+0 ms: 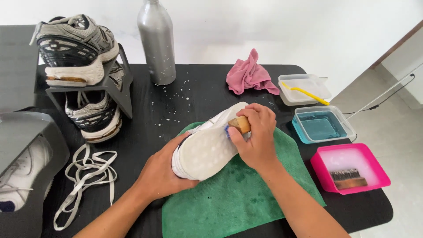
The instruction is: The person scrubs the sole of a white sneaker using a blue-bristled brush. They hold the shoe with one hand and scrub the bottom surface with the other, occasionally rotating the shoe to reach different areas of the sole.
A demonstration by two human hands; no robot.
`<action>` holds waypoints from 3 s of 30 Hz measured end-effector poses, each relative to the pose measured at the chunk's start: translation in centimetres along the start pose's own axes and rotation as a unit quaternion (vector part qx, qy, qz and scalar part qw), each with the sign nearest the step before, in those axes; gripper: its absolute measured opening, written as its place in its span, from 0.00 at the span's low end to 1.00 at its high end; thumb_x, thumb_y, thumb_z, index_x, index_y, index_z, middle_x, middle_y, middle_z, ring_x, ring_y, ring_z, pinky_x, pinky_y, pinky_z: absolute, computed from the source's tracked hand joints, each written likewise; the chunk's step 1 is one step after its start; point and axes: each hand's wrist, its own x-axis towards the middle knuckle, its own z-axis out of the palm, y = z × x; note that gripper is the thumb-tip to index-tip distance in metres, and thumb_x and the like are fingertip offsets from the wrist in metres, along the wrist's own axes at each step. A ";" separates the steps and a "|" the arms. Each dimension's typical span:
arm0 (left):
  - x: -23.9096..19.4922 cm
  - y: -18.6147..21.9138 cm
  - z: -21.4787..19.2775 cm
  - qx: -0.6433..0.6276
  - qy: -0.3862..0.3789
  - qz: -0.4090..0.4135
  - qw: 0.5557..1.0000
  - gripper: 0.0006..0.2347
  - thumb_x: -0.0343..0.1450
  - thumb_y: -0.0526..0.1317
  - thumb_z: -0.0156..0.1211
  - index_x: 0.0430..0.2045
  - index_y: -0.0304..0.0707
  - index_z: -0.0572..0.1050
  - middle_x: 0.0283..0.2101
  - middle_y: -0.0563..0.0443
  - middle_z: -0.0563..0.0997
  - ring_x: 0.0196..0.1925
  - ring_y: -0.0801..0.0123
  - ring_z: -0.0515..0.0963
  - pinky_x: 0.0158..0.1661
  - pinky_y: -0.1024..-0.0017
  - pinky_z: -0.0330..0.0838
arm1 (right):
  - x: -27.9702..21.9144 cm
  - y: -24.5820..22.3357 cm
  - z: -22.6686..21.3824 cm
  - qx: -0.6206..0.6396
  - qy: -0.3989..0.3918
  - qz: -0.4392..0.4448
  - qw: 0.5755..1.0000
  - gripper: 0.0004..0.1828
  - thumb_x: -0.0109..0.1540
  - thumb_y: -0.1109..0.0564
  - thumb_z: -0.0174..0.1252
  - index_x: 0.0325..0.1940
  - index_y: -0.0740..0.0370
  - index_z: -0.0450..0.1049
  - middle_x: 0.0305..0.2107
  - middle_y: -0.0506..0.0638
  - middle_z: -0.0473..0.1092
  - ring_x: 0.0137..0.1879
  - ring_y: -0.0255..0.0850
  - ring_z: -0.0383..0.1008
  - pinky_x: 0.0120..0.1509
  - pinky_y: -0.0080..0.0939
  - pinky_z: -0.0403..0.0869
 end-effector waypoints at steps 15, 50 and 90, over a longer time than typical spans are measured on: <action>-0.3 -0.5 0.3 -0.005 0.014 0.017 1.000 0.48 0.45 0.49 0.78 0.66 0.60 0.63 0.65 0.68 0.76 0.65 0.71 0.77 0.56 0.65 0.72 | -0.4 0.0 0.3 0.029 0.014 0.000 0.999 0.18 0.62 0.44 0.49 0.48 0.57 0.72 0.50 0.53 0.65 0.60 0.50 0.58 0.66 0.52 0.61; -0.6 0.6 0.4 0.047 -0.007 -0.019 0.999 0.48 0.45 0.56 0.74 0.66 0.65 0.61 0.67 0.70 0.74 0.62 0.59 0.77 0.52 0.53 0.73 | -2.7 -5.5 -1.4 0.089 -0.057 -0.188 0.976 0.21 0.58 0.42 0.52 0.48 0.58 0.67 0.43 0.54 0.68 0.57 0.54 0.63 0.68 0.53 0.60; -0.2 -0.7 0.9 0.020 0.012 -0.008 1.000 0.49 0.43 0.52 0.76 0.65 0.64 0.62 0.67 0.70 0.75 0.64 0.69 0.77 0.54 0.62 0.74 | 1.7 3.8 0.6 0.053 -0.026 -0.103 0.993 0.05 0.61 0.55 0.51 0.39 0.53 0.71 0.38 0.44 0.70 0.48 0.44 0.67 0.61 0.47 0.60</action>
